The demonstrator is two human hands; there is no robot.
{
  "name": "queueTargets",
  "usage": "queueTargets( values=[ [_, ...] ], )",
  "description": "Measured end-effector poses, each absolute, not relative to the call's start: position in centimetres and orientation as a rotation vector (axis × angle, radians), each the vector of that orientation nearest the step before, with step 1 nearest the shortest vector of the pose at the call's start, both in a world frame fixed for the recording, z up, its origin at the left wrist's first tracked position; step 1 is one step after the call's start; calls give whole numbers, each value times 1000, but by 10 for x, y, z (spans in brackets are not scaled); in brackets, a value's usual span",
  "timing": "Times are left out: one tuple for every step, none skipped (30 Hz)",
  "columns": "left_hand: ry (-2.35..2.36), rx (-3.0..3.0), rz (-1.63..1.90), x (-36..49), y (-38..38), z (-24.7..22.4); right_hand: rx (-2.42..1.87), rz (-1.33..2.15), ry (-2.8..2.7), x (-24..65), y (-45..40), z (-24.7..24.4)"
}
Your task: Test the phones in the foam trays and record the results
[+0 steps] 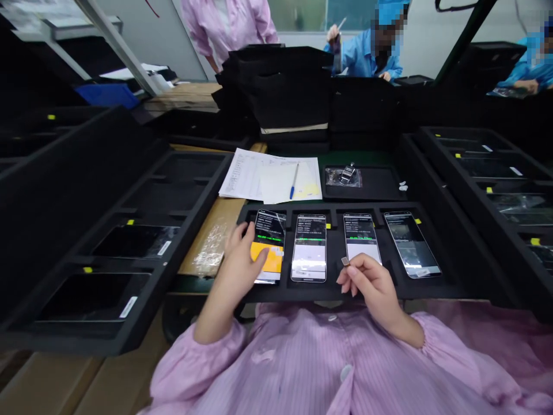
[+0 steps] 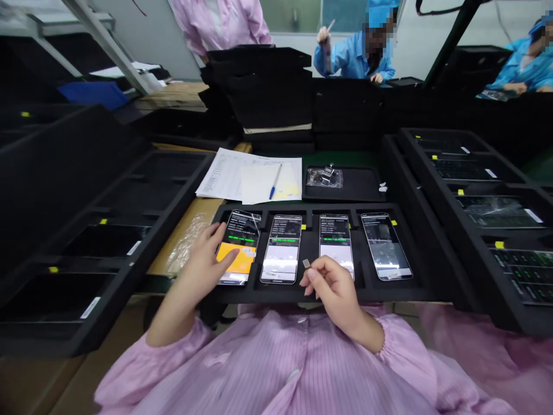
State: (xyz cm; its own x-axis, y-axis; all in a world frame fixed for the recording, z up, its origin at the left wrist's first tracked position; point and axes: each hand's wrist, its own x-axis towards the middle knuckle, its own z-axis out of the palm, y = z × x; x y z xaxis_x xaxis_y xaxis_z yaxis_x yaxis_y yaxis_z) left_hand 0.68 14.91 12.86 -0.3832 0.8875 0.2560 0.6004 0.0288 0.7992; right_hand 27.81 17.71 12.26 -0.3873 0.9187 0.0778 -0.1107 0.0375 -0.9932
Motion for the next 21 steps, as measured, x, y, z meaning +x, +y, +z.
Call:
queueTargets(
  values=[
    [2099,1655,1213,22,151,127,-867,1497,-1450,278,176,122],
    [2133,1769,1154,38,152,124,-863,1496,-1454,279,176,122],
    [2088,1843,1117,54,153,121,-861,1495,-1455,279,175,122],
    [2018,1865,1102,68,153,117,-857,1494,-1455,279,175,122],
    [1944,1839,1102,79,153,113,-851,1494,-1454,279,176,122],
    [1886,1773,1122,88,153,110,-840,1496,-1453,278,176,122],
    [1850,1678,1160,95,153,108,-825,1497,-1450,278,177,123],
    [1822,1562,1212,99,154,107,-807,1494,-1437,278,178,123],
    [1786,1433,1268,100,155,107,-786,1500,-1408,279,180,124],
    [1733,1296,1310,101,158,108,-764,1528,-1358,280,181,125],
    [1667,1162,1329,100,161,110,-746,1589,-1285,281,181,126],
    [1596,1040,1327,100,165,113,-731,1688,-1193,282,181,128],
    [1518,937,1319,99,168,117,-720,1827,-1090,284,181,130],
    [1439,865,1321,100,171,121,-708,1998,-987,286,180,132],
    [1369,822,1354,101,174,125,-692,2183,-897,288,178,134],
    [1306,801,1426,103,175,130,-676,2356,-829,290,175,137],
    [1247,793,1518,107,174,135,-667,2491,-793,291,173,139],
    [1193,792,1607,112,173,140,-671,2567,-795,291,171,140],
    [1152,792,1677,119,171,144,-695,2569,-830,291,169,141],
    [1126,795,1720,126,169,147,-735,2501,-888,290,168,141],
    [1109,800,1746,134,166,150,-788,2381,-954,289,167,140]
  ],
)
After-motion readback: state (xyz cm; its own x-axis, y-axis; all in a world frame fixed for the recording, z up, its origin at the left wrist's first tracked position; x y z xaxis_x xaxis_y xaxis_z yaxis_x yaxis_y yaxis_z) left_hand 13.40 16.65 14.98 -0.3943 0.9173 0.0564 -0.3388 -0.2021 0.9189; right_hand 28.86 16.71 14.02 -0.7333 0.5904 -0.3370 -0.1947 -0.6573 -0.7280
